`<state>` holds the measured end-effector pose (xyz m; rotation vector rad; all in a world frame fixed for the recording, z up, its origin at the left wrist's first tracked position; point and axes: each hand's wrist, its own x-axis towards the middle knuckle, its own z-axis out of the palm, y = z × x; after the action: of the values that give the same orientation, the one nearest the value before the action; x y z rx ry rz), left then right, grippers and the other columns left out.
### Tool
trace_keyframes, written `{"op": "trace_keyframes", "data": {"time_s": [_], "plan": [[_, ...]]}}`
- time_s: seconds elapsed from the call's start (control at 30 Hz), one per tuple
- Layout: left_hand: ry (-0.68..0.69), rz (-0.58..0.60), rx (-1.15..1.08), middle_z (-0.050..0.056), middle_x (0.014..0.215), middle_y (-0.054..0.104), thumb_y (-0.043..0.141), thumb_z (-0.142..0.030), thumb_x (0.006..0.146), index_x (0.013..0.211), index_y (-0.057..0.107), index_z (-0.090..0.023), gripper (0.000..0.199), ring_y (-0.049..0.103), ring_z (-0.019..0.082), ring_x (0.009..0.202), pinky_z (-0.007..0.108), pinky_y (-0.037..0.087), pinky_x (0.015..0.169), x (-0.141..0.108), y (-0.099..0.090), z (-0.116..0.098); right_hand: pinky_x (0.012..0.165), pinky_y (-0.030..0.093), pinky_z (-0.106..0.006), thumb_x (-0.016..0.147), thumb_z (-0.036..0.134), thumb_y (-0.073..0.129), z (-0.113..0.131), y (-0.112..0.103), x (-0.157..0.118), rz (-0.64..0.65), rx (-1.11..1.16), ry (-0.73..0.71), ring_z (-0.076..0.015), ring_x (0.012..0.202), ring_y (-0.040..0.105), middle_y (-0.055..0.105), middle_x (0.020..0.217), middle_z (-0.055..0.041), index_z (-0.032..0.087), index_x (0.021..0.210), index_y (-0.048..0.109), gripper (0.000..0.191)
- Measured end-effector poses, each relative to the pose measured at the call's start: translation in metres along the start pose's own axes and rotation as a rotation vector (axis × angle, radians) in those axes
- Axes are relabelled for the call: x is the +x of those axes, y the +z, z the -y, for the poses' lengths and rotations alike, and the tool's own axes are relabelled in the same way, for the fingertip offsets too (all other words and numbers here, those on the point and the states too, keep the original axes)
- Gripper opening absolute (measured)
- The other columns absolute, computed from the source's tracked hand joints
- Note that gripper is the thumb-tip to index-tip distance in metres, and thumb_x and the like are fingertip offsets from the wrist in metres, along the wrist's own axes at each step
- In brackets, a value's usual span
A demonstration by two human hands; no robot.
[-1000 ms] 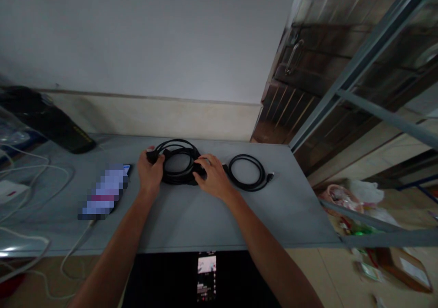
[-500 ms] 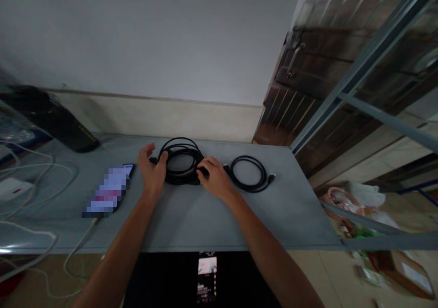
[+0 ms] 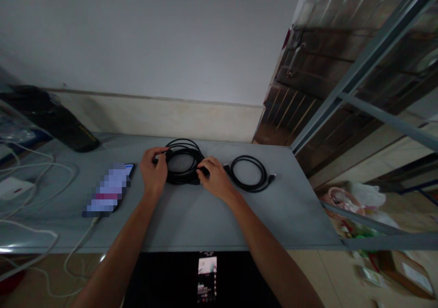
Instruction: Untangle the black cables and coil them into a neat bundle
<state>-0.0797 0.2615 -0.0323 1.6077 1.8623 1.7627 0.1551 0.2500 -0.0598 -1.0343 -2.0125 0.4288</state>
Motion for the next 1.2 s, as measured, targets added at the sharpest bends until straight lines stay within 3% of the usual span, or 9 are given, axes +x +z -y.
{"op": "trace_keyframes", "data": {"time_s": [0.23,0.47,0.63,0.8,0.9,1.07,1.2], "plan": [[0.123,0.005,0.089,0.010,0.115,0.081,0.066,-0.022,0.096,0.100,0.076,-0.025,0.011,0.073,0.032,0.120,0.050,0.052,0.117,0.001,-0.004,-0.005,0.121,0.054,-0.042,0.110,0.021,0.069,-0.001,0.001,0.001,0.029,0.013,0.015,-0.0246,0.128,0.068,0.073,0.126,-0.0109,0.022,0.117,0.074,0.008],[0.198,0.015,0.165,0.013,0.128,0.078,0.070,-0.025,0.098,0.107,0.074,-0.026,0.009,0.067,0.037,0.131,0.060,0.043,0.126,-0.002,-0.005,-0.018,0.122,0.054,-0.046,0.111,0.021,0.066,0.004,-0.004,0.001,0.010,0.008,0.018,-0.0268,0.131,0.067,0.072,0.130,-0.0117,0.023,0.126,0.072,0.016],[0.251,0.016,0.130,0.015,0.127,0.076,0.071,-0.031,0.102,0.111,0.074,-0.027,0.011,0.065,0.039,0.132,0.062,0.041,0.127,-0.007,-0.006,-0.022,0.121,0.054,-0.056,0.112,0.028,0.068,0.005,-0.037,-0.010,0.003,-0.177,0.026,-0.0344,0.137,0.062,0.067,0.142,-0.0179,0.021,0.141,0.068,0.030],[0.256,0.053,0.102,0.016,0.127,0.076,0.071,-0.037,0.103,0.112,0.074,-0.027,0.014,0.064,0.040,0.131,0.063,0.039,0.128,-0.011,-0.004,-0.027,0.116,0.055,-0.066,0.107,0.043,0.079,-0.008,-0.082,-0.049,0.076,-0.453,0.146,-0.0421,0.132,0.065,0.067,0.139,-0.0213,0.018,0.145,0.066,0.047],[0.285,0.067,0.088,0.017,0.123,0.077,0.070,-0.039,0.104,0.111,0.074,-0.027,0.014,0.066,0.040,0.128,0.062,0.040,0.126,-0.013,-0.003,-0.029,0.116,0.057,-0.064,0.108,0.043,0.078,-0.018,-0.099,-0.075,0.106,-0.475,0.162,-0.0405,0.130,0.067,0.067,0.135,-0.0186,0.021,0.139,0.067,0.040],[0.338,0.083,0.060,0.017,0.117,0.079,0.067,-0.040,0.105,0.108,0.075,-0.026,0.017,0.068,0.040,0.122,0.061,0.044,0.121,-0.015,-0.001,-0.032,0.110,0.064,-0.053,0.109,0.036,0.075,-0.024,-0.110,-0.102,0.004,-0.405,0.250,-0.0358,0.127,0.073,0.066,0.139,-0.0208,0.018,0.147,0.061,0.044],[0.393,0.137,0.018,0.013,0.115,0.081,0.067,-0.040,0.105,0.108,0.076,-0.026,0.017,0.072,0.036,0.118,0.057,0.048,0.117,-0.022,-0.003,-0.050,0.107,0.063,-0.049,0.113,0.035,0.068,-0.016,-0.117,-0.116,0.097,-0.503,0.314,-0.0350,0.115,0.078,0.077,0.118,-0.0166,0.019,0.127,0.069,0.021]]}}
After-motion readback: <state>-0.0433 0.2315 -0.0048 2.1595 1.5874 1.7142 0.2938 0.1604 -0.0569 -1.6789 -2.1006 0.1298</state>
